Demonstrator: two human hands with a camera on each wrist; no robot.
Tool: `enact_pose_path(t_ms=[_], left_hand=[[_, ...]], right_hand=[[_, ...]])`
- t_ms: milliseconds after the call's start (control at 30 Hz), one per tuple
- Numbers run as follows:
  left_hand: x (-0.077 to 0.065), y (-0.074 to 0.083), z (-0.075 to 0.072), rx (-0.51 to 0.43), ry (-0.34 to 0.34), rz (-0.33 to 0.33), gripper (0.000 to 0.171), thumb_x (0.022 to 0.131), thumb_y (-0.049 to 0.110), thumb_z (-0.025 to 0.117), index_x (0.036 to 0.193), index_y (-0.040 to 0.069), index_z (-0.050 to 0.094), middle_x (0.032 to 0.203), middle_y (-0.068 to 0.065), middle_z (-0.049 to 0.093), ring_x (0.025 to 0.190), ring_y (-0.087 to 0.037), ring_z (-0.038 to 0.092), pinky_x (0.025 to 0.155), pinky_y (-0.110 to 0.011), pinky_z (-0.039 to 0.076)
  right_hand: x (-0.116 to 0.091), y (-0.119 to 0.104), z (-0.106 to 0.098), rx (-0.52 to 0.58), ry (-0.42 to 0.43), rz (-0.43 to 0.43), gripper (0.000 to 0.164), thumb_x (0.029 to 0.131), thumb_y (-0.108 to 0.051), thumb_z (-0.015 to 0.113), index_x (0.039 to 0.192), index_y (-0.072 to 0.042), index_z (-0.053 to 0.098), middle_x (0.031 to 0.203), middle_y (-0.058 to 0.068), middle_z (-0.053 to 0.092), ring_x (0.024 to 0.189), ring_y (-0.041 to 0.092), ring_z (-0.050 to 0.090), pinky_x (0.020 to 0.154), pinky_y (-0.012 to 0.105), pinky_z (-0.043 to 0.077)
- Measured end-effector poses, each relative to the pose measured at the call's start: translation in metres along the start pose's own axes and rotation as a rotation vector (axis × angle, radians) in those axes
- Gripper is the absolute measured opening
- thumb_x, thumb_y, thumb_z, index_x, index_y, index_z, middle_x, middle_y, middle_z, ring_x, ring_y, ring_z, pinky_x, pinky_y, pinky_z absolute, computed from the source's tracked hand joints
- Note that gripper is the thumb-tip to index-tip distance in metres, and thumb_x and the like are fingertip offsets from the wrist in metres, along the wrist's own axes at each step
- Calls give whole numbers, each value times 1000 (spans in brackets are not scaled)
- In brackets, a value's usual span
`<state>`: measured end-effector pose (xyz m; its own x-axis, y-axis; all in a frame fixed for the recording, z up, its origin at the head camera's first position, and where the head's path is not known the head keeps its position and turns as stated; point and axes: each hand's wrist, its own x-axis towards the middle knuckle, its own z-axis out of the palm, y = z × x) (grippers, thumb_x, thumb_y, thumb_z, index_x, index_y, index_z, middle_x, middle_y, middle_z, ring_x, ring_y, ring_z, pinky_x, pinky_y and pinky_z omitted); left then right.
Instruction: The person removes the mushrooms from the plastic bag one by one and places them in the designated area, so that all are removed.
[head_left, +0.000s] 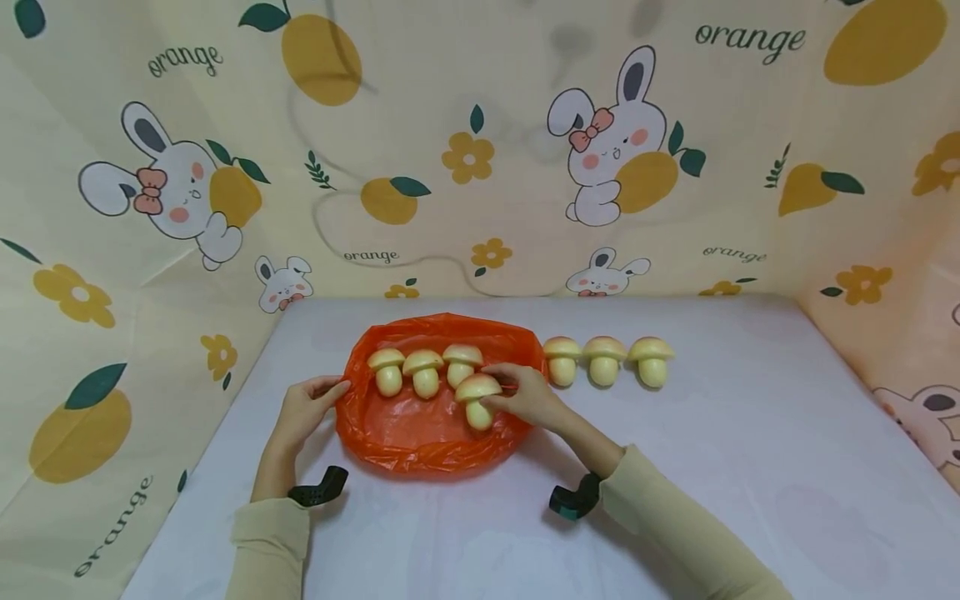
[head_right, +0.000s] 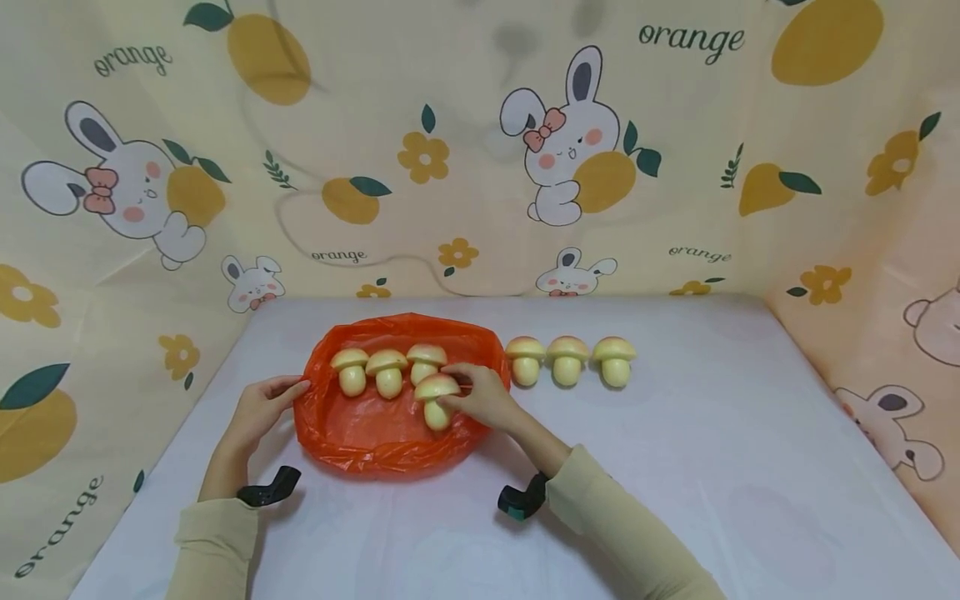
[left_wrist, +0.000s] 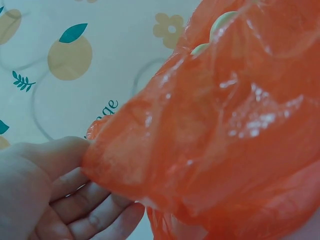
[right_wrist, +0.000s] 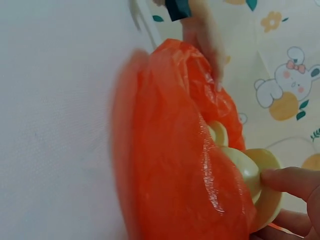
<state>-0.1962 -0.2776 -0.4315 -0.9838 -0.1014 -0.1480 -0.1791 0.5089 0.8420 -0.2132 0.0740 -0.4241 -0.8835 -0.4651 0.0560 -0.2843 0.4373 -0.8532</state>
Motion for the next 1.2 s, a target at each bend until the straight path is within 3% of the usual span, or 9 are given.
enact_pose_path(t_ms=[200,800,1200], left_hand=[[0,0,0,-9,-3,1,49,95,35,58,127,-3,59,122,-20,67,81,8,56,75,-9,50],[-2,2,0,-7,-1,7,47,97,33,57,126,-4,59,123,-23,65,80,9,56,75,-7,49],[-1,2,0,-18,0,10,48,96,33,58,126,-4,59,123,-23,65,80,8,57,75,-8,49]], right_hand=[[-5,0,-6,58,3,10,46,86,-16,72,127,1,59,127,21,63,115,36,63,96,44,54],[-24,-11,-25,91,34,-14,46,87,-13,70,127,4,57,126,24,62,115,38,63,95,44,54],[-39,-7,-39,96,38,-32,48,86,-12,71,128,6,56,126,25,62,115,38,63,94,41,55]])
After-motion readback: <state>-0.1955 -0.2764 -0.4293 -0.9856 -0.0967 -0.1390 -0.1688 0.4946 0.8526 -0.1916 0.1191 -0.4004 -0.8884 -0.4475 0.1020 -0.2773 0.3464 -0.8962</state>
